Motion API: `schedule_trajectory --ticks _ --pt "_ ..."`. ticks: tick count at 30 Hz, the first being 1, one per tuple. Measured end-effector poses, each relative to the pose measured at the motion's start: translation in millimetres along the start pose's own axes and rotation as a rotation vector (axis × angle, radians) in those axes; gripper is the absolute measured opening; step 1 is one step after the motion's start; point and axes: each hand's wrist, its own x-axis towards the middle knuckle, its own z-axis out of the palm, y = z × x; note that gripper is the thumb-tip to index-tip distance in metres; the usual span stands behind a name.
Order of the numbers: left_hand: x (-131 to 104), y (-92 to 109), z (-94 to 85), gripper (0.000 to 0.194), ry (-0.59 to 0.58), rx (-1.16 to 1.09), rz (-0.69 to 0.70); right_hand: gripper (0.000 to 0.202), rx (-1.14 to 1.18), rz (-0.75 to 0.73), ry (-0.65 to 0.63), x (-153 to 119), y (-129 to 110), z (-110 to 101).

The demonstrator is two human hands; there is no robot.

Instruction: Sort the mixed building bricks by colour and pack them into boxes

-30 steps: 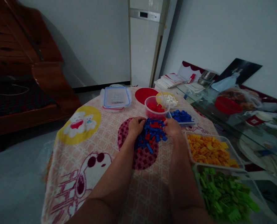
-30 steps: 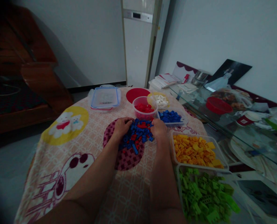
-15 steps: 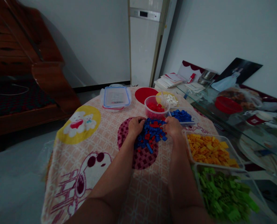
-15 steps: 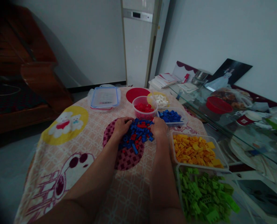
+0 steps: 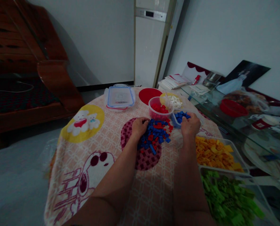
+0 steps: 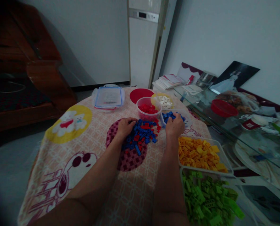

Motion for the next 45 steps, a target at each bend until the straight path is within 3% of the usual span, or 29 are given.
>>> schedule_trajectory --ticks 7,16,23,35,41,45 --pt "-0.8 1.6 -0.8 0.028 -0.004 0.016 0.024 0.027 -0.082 -0.266 -0.282 -15.7 -25.3 14.5" --pt "-0.1 0.5 0.4 0.029 0.002 0.016 0.013 0.038 -0.289 -0.237 -0.548 -26.6 -22.7 27.8" --pt "-2.4 5.2 -2.7 0.030 -0.008 0.024 -0.007 0.036 -0.333 -0.252 -0.602 -27.2 -20.4 29.1" --pt "-1.7 2.3 -1.0 0.028 0.002 0.018 0.004 0.028 -0.334 -0.158 -0.622 -26.3 -22.3 22.2" --pt "-1.9 2.9 -1.4 0.029 0.006 0.019 0.007 0.024 -0.338 -0.188 -0.617 -26.7 -24.9 22.2" --pt "-2.0 3.9 -2.1 0.029 0.000 0.019 0.006 0.021 -0.327 -0.210 -0.535 -22.9 -29.0 15.3"
